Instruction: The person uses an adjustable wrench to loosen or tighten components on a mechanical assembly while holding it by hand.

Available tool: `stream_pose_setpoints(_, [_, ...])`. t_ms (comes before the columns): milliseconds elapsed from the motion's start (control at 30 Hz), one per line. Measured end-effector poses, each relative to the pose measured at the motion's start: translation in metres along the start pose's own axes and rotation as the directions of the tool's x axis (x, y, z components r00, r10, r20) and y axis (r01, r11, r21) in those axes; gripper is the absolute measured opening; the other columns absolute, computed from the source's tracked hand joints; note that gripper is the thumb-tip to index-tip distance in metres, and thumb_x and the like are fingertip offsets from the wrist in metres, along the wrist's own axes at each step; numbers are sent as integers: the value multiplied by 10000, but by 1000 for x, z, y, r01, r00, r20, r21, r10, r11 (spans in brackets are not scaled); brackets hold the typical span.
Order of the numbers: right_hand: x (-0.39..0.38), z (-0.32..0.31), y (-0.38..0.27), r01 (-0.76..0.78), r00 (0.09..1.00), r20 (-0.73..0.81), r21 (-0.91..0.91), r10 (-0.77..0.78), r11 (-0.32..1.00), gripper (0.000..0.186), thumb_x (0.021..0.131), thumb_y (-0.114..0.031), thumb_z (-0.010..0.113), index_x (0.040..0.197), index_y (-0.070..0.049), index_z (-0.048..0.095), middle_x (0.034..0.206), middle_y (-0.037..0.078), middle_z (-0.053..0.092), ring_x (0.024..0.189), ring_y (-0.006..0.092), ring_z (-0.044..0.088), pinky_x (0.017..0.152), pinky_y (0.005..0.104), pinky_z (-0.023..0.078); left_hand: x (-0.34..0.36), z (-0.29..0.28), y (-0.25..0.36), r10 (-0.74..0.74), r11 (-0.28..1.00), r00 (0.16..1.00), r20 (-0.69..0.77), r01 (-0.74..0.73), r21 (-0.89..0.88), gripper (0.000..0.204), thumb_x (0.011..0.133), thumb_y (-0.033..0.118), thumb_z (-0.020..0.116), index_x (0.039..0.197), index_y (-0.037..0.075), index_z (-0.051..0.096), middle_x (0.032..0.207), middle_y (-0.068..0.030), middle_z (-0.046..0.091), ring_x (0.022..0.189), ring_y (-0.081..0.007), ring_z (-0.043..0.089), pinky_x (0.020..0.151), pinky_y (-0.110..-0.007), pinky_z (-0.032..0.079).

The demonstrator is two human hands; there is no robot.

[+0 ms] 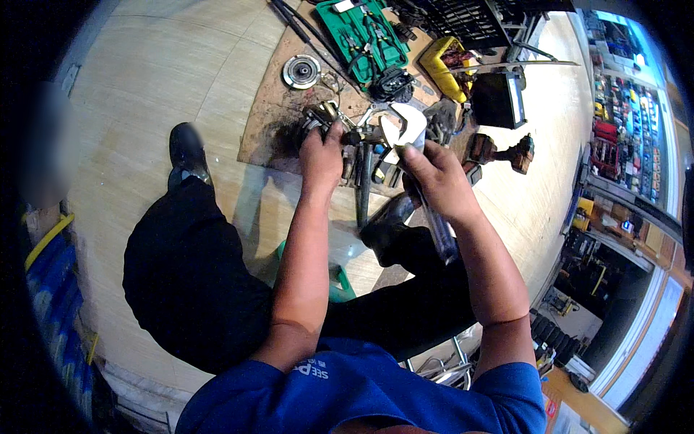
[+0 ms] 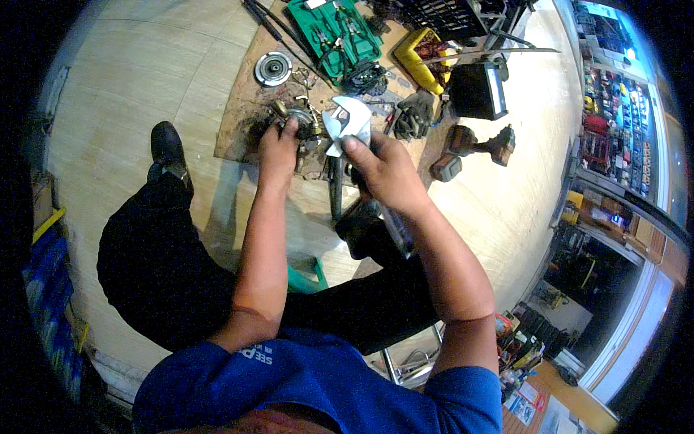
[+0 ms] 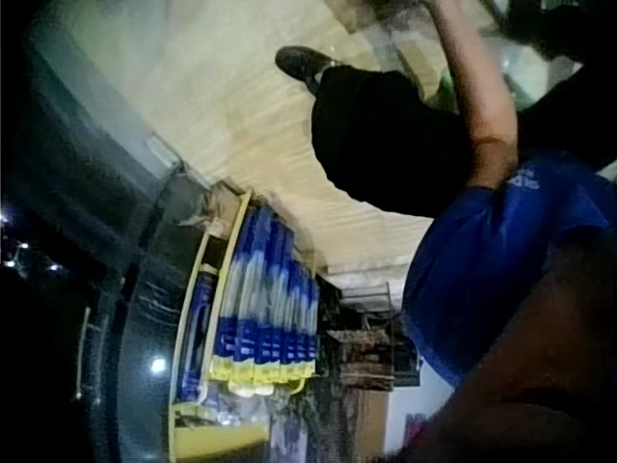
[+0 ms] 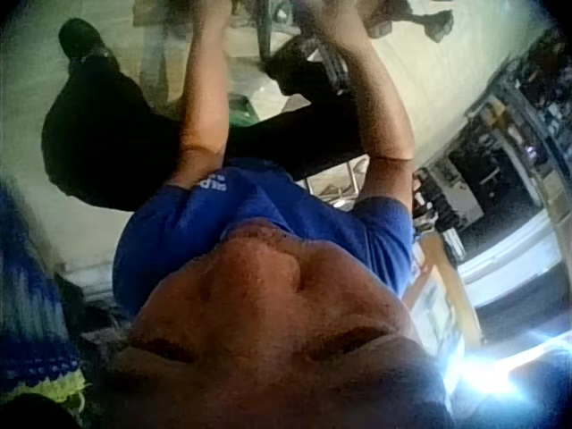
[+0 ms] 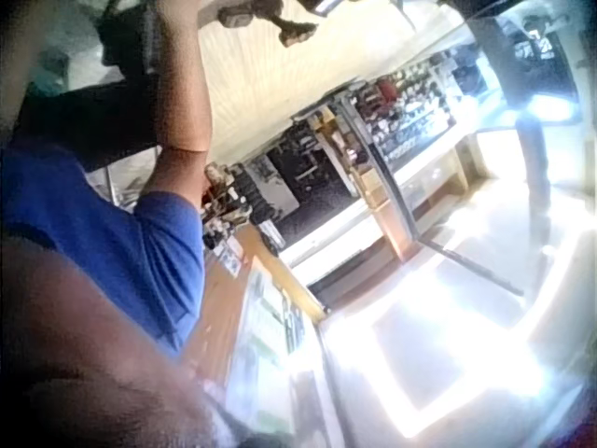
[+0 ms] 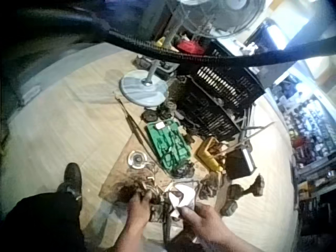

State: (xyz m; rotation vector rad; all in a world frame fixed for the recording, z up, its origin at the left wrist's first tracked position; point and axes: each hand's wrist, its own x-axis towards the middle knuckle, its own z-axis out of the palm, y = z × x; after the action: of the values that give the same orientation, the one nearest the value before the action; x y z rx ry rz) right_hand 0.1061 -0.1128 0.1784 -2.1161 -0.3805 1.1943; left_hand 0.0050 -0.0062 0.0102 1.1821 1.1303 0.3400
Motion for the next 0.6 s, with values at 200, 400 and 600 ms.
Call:
stream_pose_setpoints(200, [13,-13,8,76,985,171,-342,-18,936,343,967,-335,616,881,-5,581,588,-3,512,464,87,496,414,258,380,5,2,-12,68,998,997,-26,-68,-7,384,939,336,616,1016,-39,644,920,-250,680,885,-413,643,789,-451,470])
stream_pose_setpoints(400, [16,-8,2,61,972,233,-366,27,928,394,954,-373,615,919,19,609,635,95,565,556,171,539,531,347,428,3,0,-10,47,999,999,-11,-47,29,403,937,359,616,1019,-35,645,937,-267,672,928,-445,629,805,-463,469])
stream_pose_setpoints(600, [29,-15,2,147,958,287,-443,-16,884,368,964,-353,607,918,12,608,615,55,544,533,140,518,506,329,412,0,-1,-4,29,998,999,-23,-28,50,389,941,349,614,1031,-27,646,941,-256,677,918,-426,640,801,-454,472])
